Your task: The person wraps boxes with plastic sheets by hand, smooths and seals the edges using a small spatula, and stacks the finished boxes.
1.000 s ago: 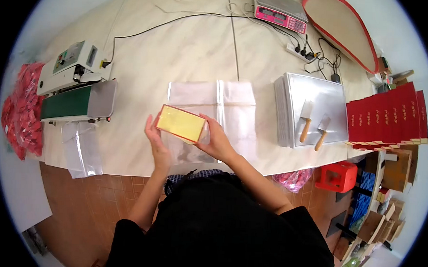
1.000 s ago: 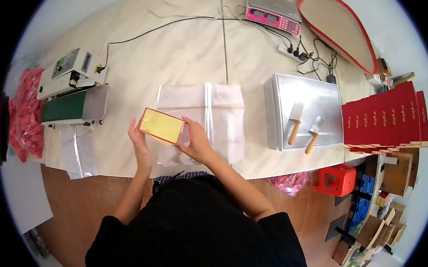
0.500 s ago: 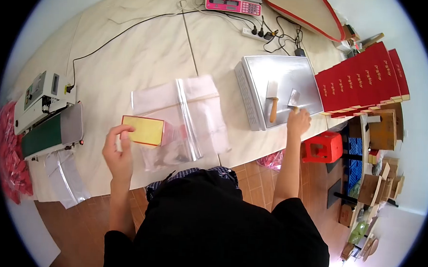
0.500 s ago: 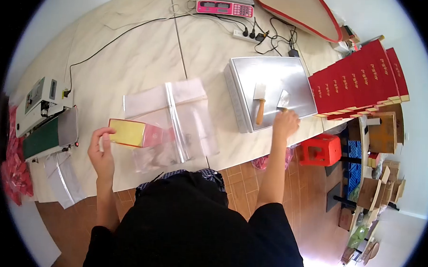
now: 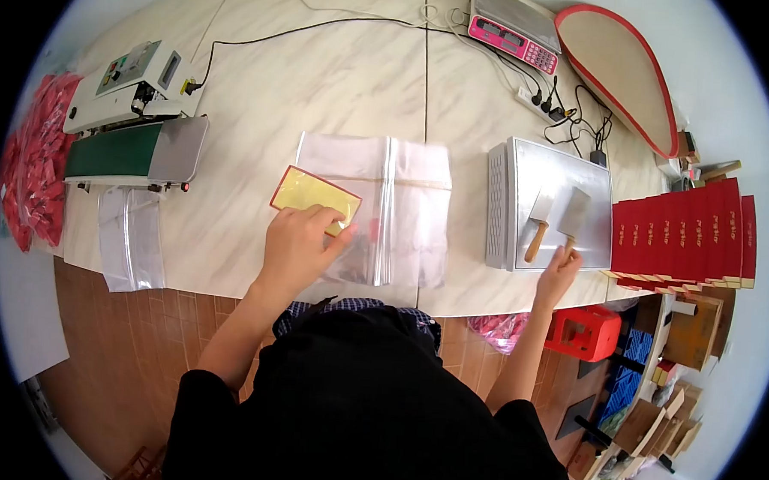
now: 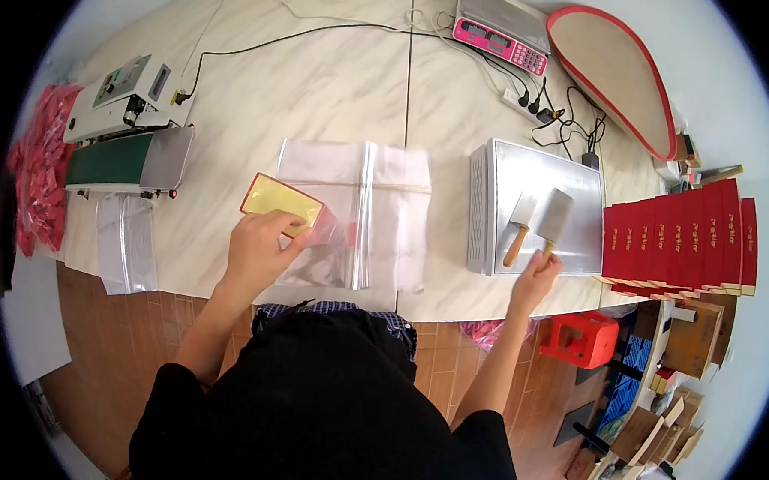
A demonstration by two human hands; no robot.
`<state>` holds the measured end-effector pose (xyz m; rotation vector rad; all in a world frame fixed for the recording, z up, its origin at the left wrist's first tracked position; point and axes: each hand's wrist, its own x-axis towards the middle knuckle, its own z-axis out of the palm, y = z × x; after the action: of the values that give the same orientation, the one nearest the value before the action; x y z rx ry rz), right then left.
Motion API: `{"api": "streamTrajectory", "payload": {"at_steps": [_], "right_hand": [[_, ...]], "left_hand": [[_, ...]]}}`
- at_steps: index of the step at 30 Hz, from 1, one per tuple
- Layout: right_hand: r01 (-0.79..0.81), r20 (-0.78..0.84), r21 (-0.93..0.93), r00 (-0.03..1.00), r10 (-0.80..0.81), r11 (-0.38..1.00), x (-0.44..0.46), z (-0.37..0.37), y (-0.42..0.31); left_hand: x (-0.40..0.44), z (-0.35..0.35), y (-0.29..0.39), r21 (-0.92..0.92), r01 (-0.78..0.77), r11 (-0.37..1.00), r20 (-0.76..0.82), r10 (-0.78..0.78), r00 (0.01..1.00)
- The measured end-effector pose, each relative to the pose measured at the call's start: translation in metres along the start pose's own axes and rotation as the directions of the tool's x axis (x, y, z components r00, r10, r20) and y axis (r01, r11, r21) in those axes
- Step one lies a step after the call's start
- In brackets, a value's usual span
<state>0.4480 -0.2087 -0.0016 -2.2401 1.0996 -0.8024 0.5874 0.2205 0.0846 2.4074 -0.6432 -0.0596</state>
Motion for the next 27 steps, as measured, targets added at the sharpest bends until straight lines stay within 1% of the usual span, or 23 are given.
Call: {"api": "streamTrajectory", "payload": {"at_steps": [1, 2, 3, 4, 5, 6, 8, 9, 10, 12, 13, 15, 19, 21, 23, 24, 26, 27], "right_hand": [[0.07, 0.119, 0.022, 0.99, -0.072, 0.997, -0.011, -0.004, -0.023], [0.127, 0.213, 0.113, 0.966, -0.149, 0.985, -0.02, -0.003, -0.035], [0.174, 0.297, 0.209, 0.926, -0.232, 0.962, -0.03, -0.003, -0.048], [0.217, 0.411, 0.158, 0.873, -0.264, 0.963, -0.039, -0.011, -0.074], [0.223, 0.498, 0.208, 0.814, -0.3, 0.952, -0.051, -0.016, -0.098], [0.272, 0.543, 0.266, 0.75, -0.377, 0.925, -0.059, -0.017, -0.114], [0.321, 0.613, 0.349, 0.633, -0.473, 0.881, -0.073, -0.022, -0.144], [0.339, 0.642, 0.389, 0.568, -0.516, 0.857, -0.078, -0.024, -0.155], [0.342, 0.643, 0.39, 0.564, -0.519, 0.855, -0.08, -0.023, -0.161], [0.443, 0.629, 0.475, 0.433, -0.645, 0.76, -0.082, -0.02, -0.17], [0.446, 0.629, 0.476, 0.429, -0.648, 0.758, -0.084, -0.018, -0.173], [0.376, 0.655, 0.479, 0.449, -0.608, 0.793, -0.087, -0.015, -0.178], [0.424, 0.651, 0.483, 0.411, -0.638, 0.766, -0.089, -0.008, -0.18], [0.41, 0.654, 0.489, 0.412, -0.635, 0.77, -0.092, -0.006, -0.18], [0.401, 0.649, 0.499, 0.415, -0.637, 0.769, -0.094, -0.004, -0.183], [0.388, 0.645, 0.508, 0.421, -0.638, 0.769, -0.094, -0.004, -0.184], [0.387, 0.649, 0.504, 0.421, -0.634, 0.772, -0.097, 0.0, -0.187], [0.384, 0.653, 0.5, 0.421, -0.629, 0.776, -0.098, 0.002, -0.188]], "left_hand": [[0.0, 0.003, 0.0, 0.071, -0.038, 0.997, -0.058, 0.042, 0.997], [0.0, 0.005, 0.0, 0.143, -0.073, 0.987, -0.114, 0.09, 0.989], [0.0, 0.009, -0.003, 0.142, -0.076, 0.987, -0.118, 0.093, 0.989], [0.0, 0.013, -0.006, 0.125, -0.072, 0.99, -0.153, 0.091, 0.984], [0.0, 0.014, -0.008, 0.109, -0.068, 0.992, -0.187, 0.087, 0.978], [0.0, 0.013, -0.008, 0.109, -0.068, 0.992, -0.191, 0.088, 0.978], [0.0, 0.011, -0.009, 0.14, 0.019, 0.99, -0.146, 0.002, 0.989], [0.0, 0.011, -0.01, 0.14, 0.022, 0.99, -0.149, -0.001, 0.989], [0.0, 0.012, -0.013, 0.144, 0.023, 0.989, -0.176, 0.003, 0.984], [0.0, 0.013, -0.017, 0.147, 0.028, 0.989, -0.209, 0.004, 0.978], [0.0, 0.013, -0.018, 0.164, 0.021, 0.986, -0.231, 0.017, 0.973], [-0.001, 0.015, -0.021, 0.181, 0.019, 0.983, -0.256, 0.029, 0.966], [-0.001, 0.017, -0.026, 0.173, 0.024, 0.985, -0.278, 0.026, 0.96], [0.0, 0.016, -0.025, 0.174, 0.019, 0.985, -0.284, 0.031, 0.958], [0.002, 0.013, -0.022, 0.186, 0.068, 0.98, -0.301, -0.009, 0.953], [0.003, 0.012, -0.02, 0.184, 0.069, 0.98, -0.303, -0.01, 0.953], [0.006, 0.01, -0.02, 0.136, 0.102, 0.985, -0.409, -0.038, 0.912], [0.006, 0.009, -0.023, 0.136, 0.101, 0.986, -0.409, -0.037, 0.912]]}}
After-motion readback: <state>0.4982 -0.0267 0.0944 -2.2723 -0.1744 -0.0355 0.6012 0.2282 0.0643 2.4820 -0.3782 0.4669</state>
